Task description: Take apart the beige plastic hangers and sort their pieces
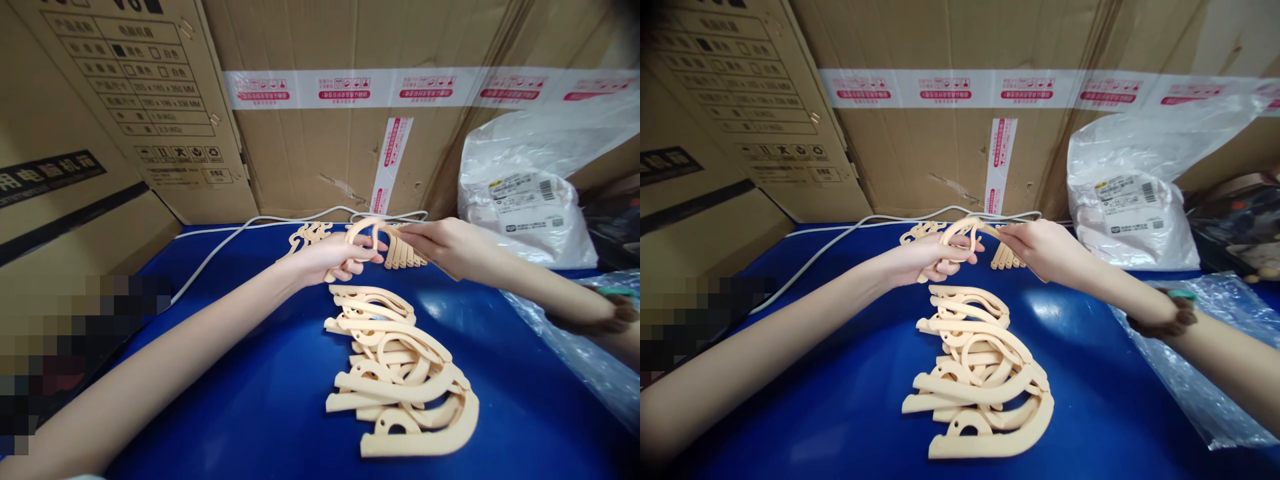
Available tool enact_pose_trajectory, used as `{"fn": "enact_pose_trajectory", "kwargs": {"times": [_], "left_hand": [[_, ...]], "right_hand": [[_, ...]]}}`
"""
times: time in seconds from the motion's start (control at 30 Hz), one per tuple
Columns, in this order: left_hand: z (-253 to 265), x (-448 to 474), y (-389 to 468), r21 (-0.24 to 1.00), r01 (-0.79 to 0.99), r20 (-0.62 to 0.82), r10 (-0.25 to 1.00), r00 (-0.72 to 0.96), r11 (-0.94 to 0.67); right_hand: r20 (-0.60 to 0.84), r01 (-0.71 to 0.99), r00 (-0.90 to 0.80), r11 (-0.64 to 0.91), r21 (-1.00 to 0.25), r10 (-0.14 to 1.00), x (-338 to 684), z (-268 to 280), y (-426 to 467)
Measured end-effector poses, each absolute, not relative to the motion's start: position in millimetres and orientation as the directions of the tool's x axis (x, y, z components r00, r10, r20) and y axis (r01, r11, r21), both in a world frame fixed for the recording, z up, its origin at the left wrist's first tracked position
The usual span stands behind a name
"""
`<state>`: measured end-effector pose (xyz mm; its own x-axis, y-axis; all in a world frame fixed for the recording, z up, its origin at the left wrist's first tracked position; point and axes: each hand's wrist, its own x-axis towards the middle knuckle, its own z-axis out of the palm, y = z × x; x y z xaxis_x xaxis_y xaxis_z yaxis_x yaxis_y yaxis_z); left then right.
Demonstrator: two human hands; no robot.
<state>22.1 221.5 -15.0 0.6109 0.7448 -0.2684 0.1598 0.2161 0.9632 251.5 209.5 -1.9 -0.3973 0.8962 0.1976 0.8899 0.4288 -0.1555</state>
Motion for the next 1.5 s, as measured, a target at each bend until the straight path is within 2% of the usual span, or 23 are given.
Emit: {"fn": "enact_pose_trajectory", "kwargs": {"times": [0.07,0.1,0.23,0.33,0.43,0.53,0.73,0.97,1.3,1.5], "left_hand": [[-15,25,220,0.952,0.292,-0.243,0.799,0.551,0.088],[-14,27,220,0.945,0.321,-0.229,0.822,0.522,0.059],[-12,43,226,0.964,0.254,-0.185,0.872,0.453,0.073],[-17,61,237,0.977,0.187,-0.180,0.880,0.440,0.106],[-26,77,247,0.978,0.152,-0.198,0.885,0.422,0.146],[-33,86,251,0.979,0.124,-0.201,0.884,0.423,0.163],[-34,85,251,0.981,0.107,-0.192,0.874,0.446,0.161],[-37,70,251,0.985,0.121,-0.161,0.882,0.443,0.119],[-42,75,258,0.977,0.209,-0.129,0.891,0.435,0.039],[-43,71,263,0.953,0.289,-0.049,0.899,0.435,-0.088]], "right_hand": [[0.073,0.915,-0.272,0.281,-0.288,0.960,266,-3,224],[0.034,0.940,-0.184,0.186,-0.286,0.982,274,-4,231],[0.066,0.987,0.020,-0.009,-0.160,0.998,300,-13,256],[0.087,0.994,0.099,-0.094,-0.062,0.991,305,-26,262],[0.075,0.996,0.091,-0.089,-0.024,0.993,302,-38,263],[0.044,0.997,0.074,-0.072,-0.037,0.996,299,-44,265],[-0.008,0.981,-0.032,0.030,-0.192,0.999,299,-47,264],[0.013,0.946,-0.072,0.073,-0.316,0.997,294,-56,265],[0.015,0.946,-0.080,0.080,-0.314,0.997,289,-56,264],[0.068,0.946,-0.075,0.092,-0.309,0.995,286,-52,249]]}}
